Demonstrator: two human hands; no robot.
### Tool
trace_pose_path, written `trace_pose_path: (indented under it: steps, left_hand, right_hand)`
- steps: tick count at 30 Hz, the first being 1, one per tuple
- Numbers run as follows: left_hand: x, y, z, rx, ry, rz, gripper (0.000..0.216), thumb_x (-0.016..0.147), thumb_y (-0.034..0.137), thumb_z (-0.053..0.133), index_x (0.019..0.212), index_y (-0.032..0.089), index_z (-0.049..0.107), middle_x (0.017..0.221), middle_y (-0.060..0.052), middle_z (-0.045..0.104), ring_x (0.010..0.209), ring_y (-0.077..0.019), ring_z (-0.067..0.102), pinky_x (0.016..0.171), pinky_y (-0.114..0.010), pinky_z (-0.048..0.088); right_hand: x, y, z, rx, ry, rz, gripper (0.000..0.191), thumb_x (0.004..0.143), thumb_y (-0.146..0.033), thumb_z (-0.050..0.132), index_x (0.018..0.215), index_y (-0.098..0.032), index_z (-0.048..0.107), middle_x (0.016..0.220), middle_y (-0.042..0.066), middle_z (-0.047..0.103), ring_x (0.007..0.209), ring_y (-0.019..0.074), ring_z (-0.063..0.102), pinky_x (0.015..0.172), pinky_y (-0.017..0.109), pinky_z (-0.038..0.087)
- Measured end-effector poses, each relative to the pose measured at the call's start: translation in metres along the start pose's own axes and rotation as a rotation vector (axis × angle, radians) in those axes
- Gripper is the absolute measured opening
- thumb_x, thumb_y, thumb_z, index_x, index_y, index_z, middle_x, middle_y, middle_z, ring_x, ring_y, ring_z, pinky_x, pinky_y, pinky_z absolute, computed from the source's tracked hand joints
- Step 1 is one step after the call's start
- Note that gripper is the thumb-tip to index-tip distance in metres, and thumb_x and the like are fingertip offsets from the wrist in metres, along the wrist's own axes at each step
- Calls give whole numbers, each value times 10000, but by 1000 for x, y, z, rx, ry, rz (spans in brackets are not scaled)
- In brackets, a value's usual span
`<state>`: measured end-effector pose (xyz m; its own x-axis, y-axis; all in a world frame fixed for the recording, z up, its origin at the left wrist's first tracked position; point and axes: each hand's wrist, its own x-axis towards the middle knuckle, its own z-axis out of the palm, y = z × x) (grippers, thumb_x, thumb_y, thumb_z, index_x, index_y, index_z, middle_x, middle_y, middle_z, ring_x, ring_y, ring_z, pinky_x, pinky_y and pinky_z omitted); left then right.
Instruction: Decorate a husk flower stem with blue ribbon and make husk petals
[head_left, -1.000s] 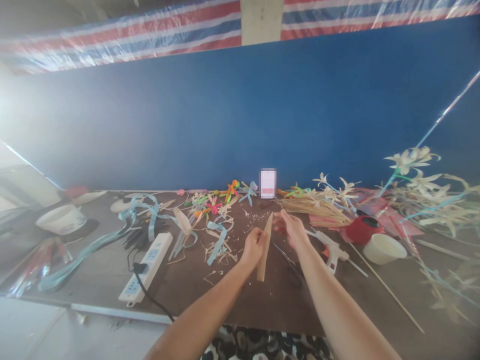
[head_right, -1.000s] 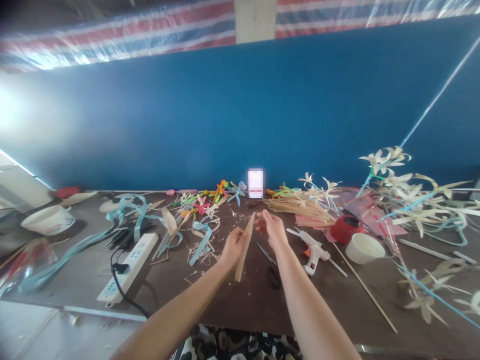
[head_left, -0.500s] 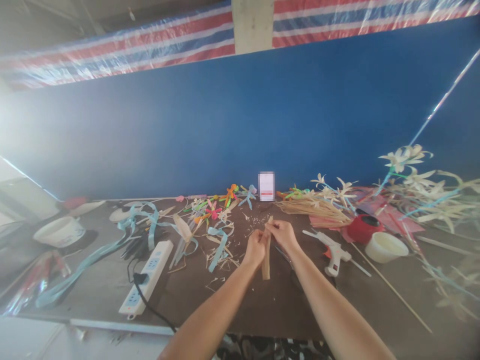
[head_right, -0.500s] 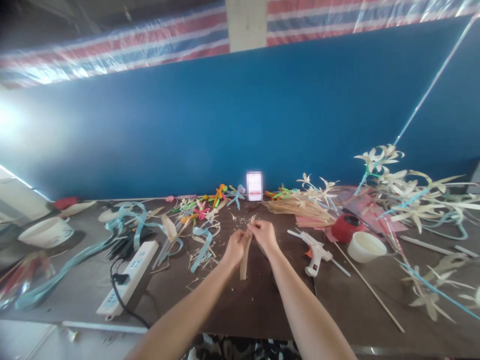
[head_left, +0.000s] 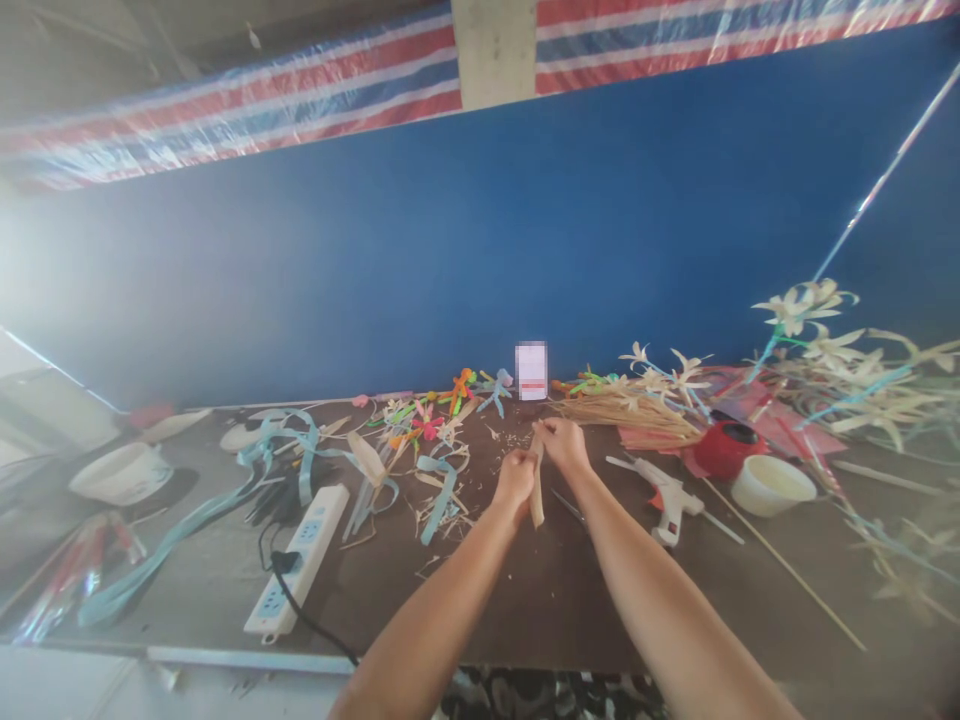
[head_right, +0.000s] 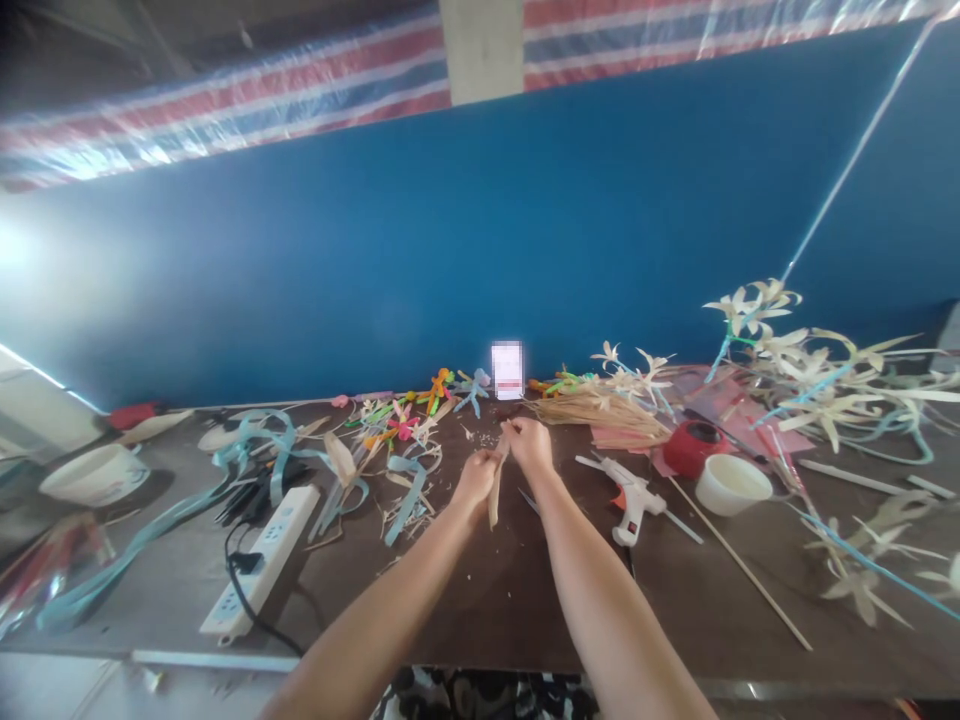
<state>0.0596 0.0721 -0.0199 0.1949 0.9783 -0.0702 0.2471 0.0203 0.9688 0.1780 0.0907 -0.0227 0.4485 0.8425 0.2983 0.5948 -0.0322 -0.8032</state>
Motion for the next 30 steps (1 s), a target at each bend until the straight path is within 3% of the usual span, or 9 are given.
trace_pose_path:
  steps: [8,15,19,22,26,30]
  left_hand:
    - [-19,-10,-2,10,-2,51,307,703,402,473,525,152,486,468,30,427,467,-96,373,454,-207,257]
    - [-42,-21,0,-188,-197,-119,339,664,489,507,627,152,485,421,66,343,352,-56,288,348,-182,173]
    - [-54,-23,-7,-249,-151,-135,360,651,503,527,636,147,477,448,64,359,341,-41,298,327,-163,181]
    - [-56,-20,-17,-280,-97,-70,382,669,523,501,672,142,496,490,42,439,363,-47,355,341,-162,245]
    - [-51,-16,-23,-331,-160,-96,381,655,510,530,716,134,536,526,10,526,422,-80,455,395,-187,357]
    - [-50,-19,-24,-346,-269,-163,354,607,436,612,771,125,574,576,-8,584,468,-114,531,421,-207,393]
  right_hand:
    - [-4,2,-2,12,54,36,328,686,-412,473,447,-200,550,432,-1,532,432,125,425,456,232,257]
    - [1,8,-13,180,84,158,338,659,-440,504,467,-168,564,393,-16,481,429,123,418,432,235,256]
    - [3,8,-23,374,-33,263,474,715,-521,396,677,-117,641,405,-7,508,333,104,397,353,227,263]
    - [-15,3,-28,500,-185,307,543,736,-551,348,797,-100,644,490,32,579,315,96,424,306,209,264]
    - [-57,-5,-24,600,-373,289,326,608,-462,588,647,-143,645,460,-12,557,348,87,426,321,187,283]
    - [-81,-4,-18,619,-329,270,223,596,-364,618,558,-144,617,458,-40,533,402,77,421,381,180,298]
